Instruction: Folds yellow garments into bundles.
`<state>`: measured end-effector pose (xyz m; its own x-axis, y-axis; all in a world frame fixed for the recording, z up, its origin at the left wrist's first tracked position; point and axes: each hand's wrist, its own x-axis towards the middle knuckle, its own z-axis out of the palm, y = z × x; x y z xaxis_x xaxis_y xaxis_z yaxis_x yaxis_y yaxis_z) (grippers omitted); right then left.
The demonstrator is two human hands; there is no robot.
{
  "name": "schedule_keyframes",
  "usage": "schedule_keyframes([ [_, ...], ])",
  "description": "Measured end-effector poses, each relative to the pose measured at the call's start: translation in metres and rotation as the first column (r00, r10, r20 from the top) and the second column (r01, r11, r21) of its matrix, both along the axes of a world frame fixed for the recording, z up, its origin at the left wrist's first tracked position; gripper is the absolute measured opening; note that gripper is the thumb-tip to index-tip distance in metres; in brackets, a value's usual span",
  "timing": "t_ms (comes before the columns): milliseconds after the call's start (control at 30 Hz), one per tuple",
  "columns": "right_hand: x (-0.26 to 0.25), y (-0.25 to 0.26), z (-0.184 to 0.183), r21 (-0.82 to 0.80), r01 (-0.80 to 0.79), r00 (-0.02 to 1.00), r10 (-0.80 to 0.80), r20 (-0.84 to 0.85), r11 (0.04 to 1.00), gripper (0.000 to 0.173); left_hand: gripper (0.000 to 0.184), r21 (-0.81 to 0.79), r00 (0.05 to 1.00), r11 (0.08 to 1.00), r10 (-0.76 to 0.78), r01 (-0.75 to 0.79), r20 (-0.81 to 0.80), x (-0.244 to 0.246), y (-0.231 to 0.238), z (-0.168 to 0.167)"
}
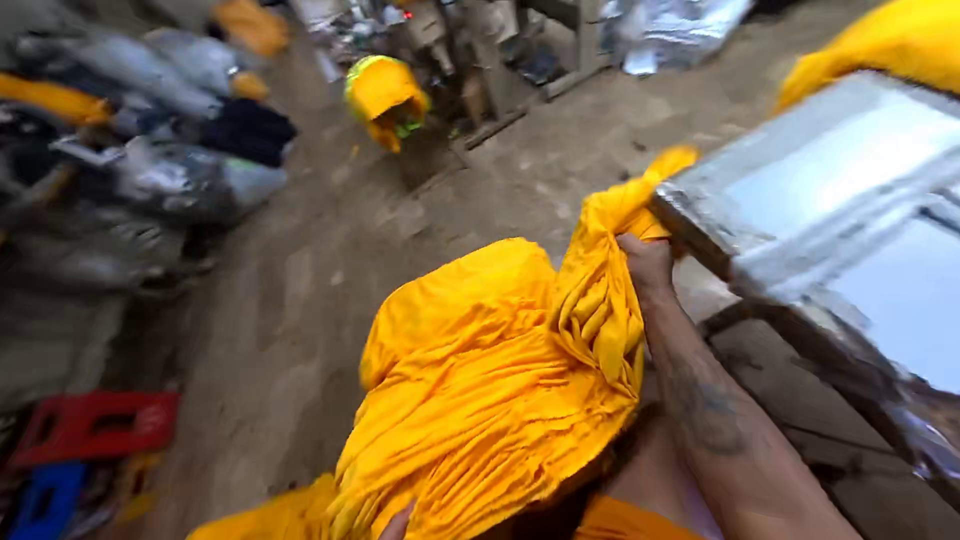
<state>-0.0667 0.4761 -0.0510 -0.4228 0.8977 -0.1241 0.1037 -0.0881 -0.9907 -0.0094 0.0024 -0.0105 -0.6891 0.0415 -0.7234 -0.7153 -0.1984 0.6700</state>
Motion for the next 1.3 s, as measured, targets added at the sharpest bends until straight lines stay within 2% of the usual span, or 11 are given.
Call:
schedule_keyframes([
  [100,0.001,-0.073,0.016,0.353,-0.456,0.885,0.372,0.28,0.817,0.043,0.025,0.003,0.997,0.997,0.071,-0.071,0.016,0.0,-0.001,-0.005],
  [200,0.018,-0.143,-0.027,0.521,-0.852,0.445,0.599,0.666,0.053,0.03,0.024,-0.008,0.988,0.989,0.15,-0.15,0.046,-0.001,0.004,-0.008],
  [267,0.021,-0.167,-0.052,0.453,-0.861,0.268,0.549,0.791,-0.233,0.056,0.027,-0.012,0.981,0.985,0.17,-0.17,0.091,-0.003,-0.001,-0.016],
  [533,0.01,-0.22,-0.003,0.469,-0.874,0.343,0.523,0.78,-0.127,0.054,0.029,0.066,0.986,0.986,0.145,-0.151,0.082,-0.002,-0.014,-0.034],
  [633,0.035,-0.237,-0.054,0.312,-0.922,0.123,0.591,0.797,-0.23,0.038,0.03,0.057,0.988,0.989,0.129,-0.134,0.087,-0.002,-0.018,-0.038],
  [700,0.036,-0.229,-0.034,0.215,-0.955,0.021,0.677,0.735,-0.204,0.037,0.03,0.073,0.988,0.989,0.125,-0.132,0.085,-0.002,-0.021,-0.044],
  [767,0.05,-0.205,0.001,0.242,-0.97,0.149,0.84,0.522,0.022,0.04,0.031,0.095,0.99,0.988,0.11,-0.118,0.093,0.004,-0.03,-0.049],
  [833,0.069,-0.17,0.009,0.295,-0.85,0.52,0.784,0.34,0.435,0.034,0.033,0.125,0.992,0.987,0.087,-0.099,0.094,0.002,-0.034,-0.051],
  [933,0.102,-0.12,-0.039,-0.054,-0.628,0.724,0.609,0.323,0.776,0.05,0.037,0.166,0.988,0.981,0.082,-0.103,0.128,0.003,-0.032,-0.055],
  [1067,0.129,-0.115,-0.08,-0.594,-0.431,0.703,0.665,0.251,0.68,0.058,0.052,0.206,0.979,0.977,0.014,-0.057,0.206,-0.001,-0.027,-0.058],
  [1300,0.128,-0.136,-0.073,-0.704,-0.414,0.645,0.732,0.221,0.577,0.049,0.045,0.088,0.984,0.991,-0.111,0.099,0.138,-0.002,-0.038,-0.062],
])
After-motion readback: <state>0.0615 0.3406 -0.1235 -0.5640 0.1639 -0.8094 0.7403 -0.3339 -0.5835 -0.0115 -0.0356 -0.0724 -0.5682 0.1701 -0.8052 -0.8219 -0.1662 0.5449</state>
